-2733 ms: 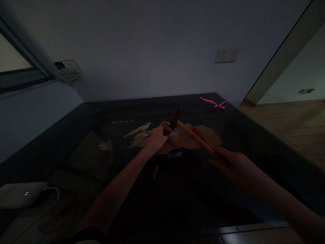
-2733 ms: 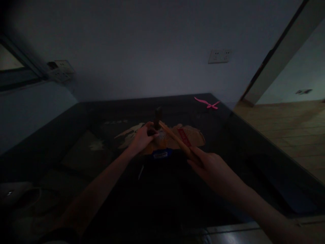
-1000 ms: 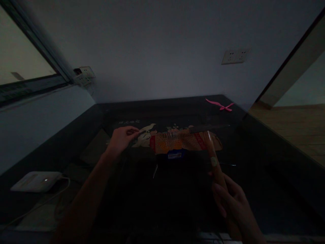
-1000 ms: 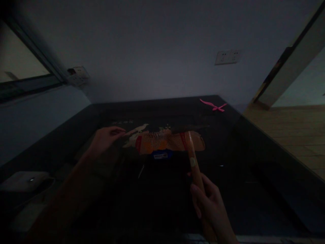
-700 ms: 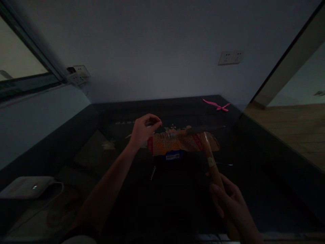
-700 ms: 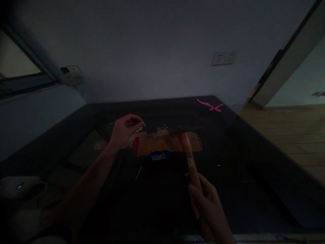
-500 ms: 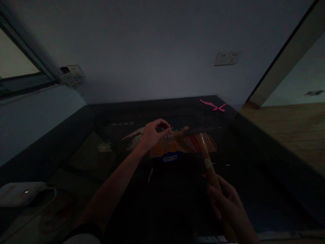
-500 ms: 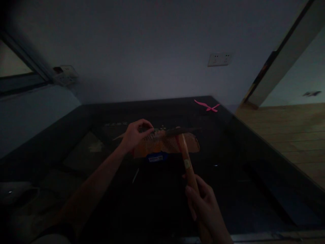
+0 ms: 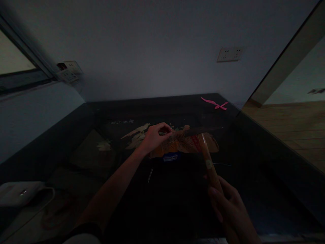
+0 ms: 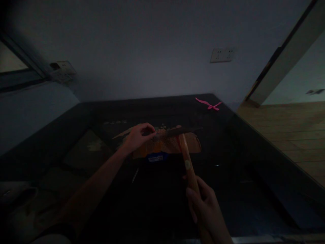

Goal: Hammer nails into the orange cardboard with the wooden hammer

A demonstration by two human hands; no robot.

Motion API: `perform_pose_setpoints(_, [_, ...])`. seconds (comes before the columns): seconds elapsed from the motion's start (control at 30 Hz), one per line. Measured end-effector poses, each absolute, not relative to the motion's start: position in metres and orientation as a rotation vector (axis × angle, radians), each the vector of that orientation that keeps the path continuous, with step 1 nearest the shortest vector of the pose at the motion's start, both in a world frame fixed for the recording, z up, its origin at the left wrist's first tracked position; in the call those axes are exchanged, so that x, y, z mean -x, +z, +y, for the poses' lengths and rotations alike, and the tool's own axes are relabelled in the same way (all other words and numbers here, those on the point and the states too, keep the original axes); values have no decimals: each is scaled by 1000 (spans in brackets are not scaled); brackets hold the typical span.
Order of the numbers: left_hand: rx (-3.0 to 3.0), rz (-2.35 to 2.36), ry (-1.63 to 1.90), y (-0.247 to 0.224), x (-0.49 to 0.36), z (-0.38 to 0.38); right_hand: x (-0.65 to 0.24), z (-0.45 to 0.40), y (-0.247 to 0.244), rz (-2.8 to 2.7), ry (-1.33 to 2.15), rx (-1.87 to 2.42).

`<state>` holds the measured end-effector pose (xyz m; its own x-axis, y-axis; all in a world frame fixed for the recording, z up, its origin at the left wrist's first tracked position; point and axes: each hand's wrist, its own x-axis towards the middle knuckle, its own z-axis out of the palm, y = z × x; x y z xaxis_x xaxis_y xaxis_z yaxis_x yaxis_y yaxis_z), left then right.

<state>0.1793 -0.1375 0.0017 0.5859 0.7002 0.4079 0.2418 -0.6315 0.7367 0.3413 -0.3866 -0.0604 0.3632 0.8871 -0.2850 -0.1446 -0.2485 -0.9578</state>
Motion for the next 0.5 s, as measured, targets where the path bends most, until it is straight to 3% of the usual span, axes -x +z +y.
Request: perform_pose_setpoints(0.5, [-2126, 729, 951, -8, -177, -132, -341, -386, -62, -729, 1138, 1489])
